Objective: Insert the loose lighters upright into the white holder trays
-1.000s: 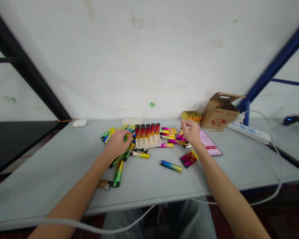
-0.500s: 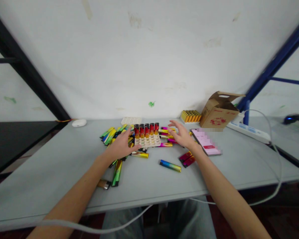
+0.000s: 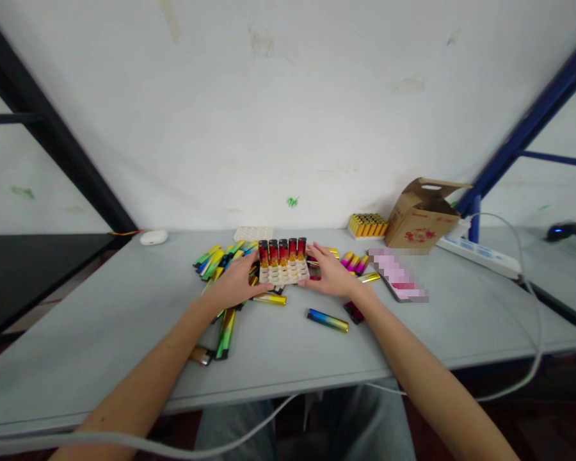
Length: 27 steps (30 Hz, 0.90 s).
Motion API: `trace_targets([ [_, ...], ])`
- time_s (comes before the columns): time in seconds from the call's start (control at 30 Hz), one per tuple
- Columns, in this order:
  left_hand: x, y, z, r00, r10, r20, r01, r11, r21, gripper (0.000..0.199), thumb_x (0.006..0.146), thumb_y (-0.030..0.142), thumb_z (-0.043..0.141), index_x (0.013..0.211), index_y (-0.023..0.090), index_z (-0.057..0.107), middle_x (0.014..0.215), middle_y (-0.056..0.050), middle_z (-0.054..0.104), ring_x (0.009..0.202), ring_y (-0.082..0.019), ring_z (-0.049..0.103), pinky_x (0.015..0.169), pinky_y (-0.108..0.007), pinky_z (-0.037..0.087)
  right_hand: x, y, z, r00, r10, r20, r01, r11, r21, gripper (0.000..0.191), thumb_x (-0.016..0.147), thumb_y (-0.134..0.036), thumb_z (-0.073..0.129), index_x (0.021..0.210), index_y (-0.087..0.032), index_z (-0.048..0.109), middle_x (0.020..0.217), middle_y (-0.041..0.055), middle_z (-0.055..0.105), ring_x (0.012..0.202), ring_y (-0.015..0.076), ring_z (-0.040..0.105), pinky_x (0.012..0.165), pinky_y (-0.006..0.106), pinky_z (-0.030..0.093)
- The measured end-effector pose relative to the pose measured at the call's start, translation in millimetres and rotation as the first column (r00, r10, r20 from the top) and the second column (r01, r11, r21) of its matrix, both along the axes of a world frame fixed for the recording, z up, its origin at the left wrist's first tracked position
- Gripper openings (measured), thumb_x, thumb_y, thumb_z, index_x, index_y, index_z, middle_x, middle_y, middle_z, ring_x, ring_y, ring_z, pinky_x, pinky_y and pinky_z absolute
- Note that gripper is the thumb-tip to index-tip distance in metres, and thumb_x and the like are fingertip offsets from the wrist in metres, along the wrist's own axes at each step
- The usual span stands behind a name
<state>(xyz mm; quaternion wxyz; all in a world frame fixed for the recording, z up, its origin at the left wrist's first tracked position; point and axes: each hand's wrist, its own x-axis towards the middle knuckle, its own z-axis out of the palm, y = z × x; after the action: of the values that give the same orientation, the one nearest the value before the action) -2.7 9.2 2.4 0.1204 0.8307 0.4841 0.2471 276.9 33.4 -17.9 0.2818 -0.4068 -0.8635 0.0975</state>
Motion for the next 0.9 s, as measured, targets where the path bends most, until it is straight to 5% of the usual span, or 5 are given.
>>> trace_targets([
  [0.2,0,2,-2.0,1.0,0.008,0.014,-0.008,1.0,-0.008,0.073,0.075,0.049,0.072,0.136,0.015,0.05,0.135,-0.016,0.06,0.123,-0.035,0.057,0.104,-0.05,0.044,-7,1,-1.9,1.0,0.018,-0.013,-0.018,1.0,0.001,0.099,0.072,-0.052,0.078,0.151,-0.011,0.034,0.148,0.0254,0.046,0.142,0.0366,0.039,0.114,0.055,0.034],
  [0.5,1,0,1.0,0.998,0.031,0.057,-0.031,0.999,0.008,0.069,0.075,0.051,0.071,0.131,0.015,0.055,0.131,-0.014,0.064,0.118,-0.033,0.06,0.103,-0.047,0.046,-11,0,3.2,0.997,-0.018,-0.075,0.017,1.0,-0.016,0.093,0.066,-0.047,0.084,0.143,-0.012,0.045,0.142,0.0234,0.053,0.137,0.0371,0.045,0.116,0.059,0.027],
  [0.67,2,-2,5.0,0.992,-0.005,0.124,-0.002,0.999,0.052,0.066,0.078,0.054,0.068,0.131,0.016,0.055,0.131,-0.012,0.065,0.118,-0.032,0.061,0.104,-0.045,0.047,-11,-4,12.9,0.946,0.08,-0.313,-0.114,0.989,-0.093,0.087,0.067,-0.038,0.084,0.14,-0.013,0.045,0.135,0.0184,0.059,0.124,0.0297,0.058,0.107,0.047,0.044],
  [0.9,1,-1,-0.4,0.987,0.021,0.157,-0.032,0.997,0.07,0.074,0.074,0.057,0.071,0.133,0.015,0.054,0.134,-0.016,0.063,0.123,-0.034,0.059,0.108,-0.052,0.044,-8,-6,17.0,0.907,0.075,-0.415,-0.177,0.961,-0.214,0.094,0.06,-0.038,0.089,0.139,-0.016,0.043,0.133,0.0165,0.06,0.124,0.0292,0.058,0.107,0.045,0.044],
])
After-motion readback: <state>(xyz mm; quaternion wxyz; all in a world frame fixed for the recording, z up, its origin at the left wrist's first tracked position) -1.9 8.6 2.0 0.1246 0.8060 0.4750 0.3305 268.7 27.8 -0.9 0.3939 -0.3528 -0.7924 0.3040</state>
